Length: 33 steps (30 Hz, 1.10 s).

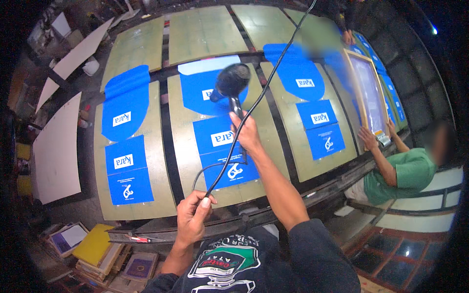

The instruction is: The person uses a heat gun to warm blue vinyl sheets on a flat surface, then smooths and positions them by hand. Another person works nearby on a separate frame. The person repeatedly applies heat and adjusts the vinyl across multiple sections.

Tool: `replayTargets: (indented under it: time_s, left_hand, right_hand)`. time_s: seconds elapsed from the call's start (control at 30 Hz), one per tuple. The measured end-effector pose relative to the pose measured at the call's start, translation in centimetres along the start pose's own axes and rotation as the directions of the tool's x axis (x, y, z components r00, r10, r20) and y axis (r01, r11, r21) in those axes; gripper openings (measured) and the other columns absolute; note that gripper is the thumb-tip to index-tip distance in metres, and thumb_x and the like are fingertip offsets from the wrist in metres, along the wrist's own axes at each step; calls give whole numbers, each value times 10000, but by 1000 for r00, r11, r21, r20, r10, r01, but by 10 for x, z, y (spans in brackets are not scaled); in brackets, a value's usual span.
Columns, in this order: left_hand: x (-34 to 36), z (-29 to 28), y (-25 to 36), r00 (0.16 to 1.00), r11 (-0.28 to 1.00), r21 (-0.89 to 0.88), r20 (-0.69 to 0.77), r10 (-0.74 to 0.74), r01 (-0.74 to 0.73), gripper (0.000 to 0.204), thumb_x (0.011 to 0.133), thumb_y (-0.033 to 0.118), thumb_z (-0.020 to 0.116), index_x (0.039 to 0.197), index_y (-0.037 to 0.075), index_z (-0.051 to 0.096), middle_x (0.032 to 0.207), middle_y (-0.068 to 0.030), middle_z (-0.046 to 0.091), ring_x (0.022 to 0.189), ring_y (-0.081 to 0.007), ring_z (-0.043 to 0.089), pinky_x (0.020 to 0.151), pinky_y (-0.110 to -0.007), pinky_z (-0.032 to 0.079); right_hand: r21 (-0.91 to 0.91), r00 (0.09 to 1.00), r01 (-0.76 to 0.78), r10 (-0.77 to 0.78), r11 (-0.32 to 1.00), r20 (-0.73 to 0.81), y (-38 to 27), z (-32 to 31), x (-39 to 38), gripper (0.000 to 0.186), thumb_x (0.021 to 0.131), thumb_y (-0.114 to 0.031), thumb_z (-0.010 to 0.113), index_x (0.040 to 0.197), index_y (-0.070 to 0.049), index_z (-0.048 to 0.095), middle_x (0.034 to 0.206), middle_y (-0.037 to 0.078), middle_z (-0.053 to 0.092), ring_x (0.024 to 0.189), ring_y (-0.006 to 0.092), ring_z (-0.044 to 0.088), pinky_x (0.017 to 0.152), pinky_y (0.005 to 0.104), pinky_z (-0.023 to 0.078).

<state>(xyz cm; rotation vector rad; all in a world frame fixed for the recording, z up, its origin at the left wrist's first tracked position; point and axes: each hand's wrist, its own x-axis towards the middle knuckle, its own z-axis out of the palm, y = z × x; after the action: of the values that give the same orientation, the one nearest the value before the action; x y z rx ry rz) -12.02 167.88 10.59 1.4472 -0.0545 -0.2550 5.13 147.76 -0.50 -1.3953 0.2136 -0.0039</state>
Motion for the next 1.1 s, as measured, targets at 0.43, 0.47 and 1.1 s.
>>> replayTargets:
  time_s: [0.43, 0.47, 1.1]
  left_hand:
    - [13, -20, -46, 976, 906, -374, 164, -146, 198, 242, 958, 217, 537, 980, -22, 559, 600, 38, 411, 469, -35, 345, 393, -188, 261]
    - [10, -21, -57, 985, 921, -359, 132, -109, 150, 254, 946, 231, 549, 956, -22, 559, 573, 50, 395, 446, -24, 335, 378, -189, 253]
    - [-2, -23, -62, 981, 974, -133, -34, -191, 185, 220, 896, 153, 605, 1022, -23, 566, 775, -42, 593, 581, -48, 467, 509, -201, 359]
  right_hand:
    - [-400, 990, 118, -141, 909, -28, 4, 56, 76, 402, 886, -366, 621, 1077, -18, 560, 872, 134, 626, 809, 232, 584, 732, 421, 467]
    - [-438, 961, 228, -274, 870, -45, 22, 51, 85, 437, 874, -388, 626, 1104, -23, 560, 867, 154, 631, 808, 238, 583, 727, 420, 469]
    - [-274, 997, 73, -64, 959, 43, 21, 49, 78, 501, 856, -391, 661, 1193, -33, 565, 973, 153, 657, 864, 246, 621, 748, 404, 499]
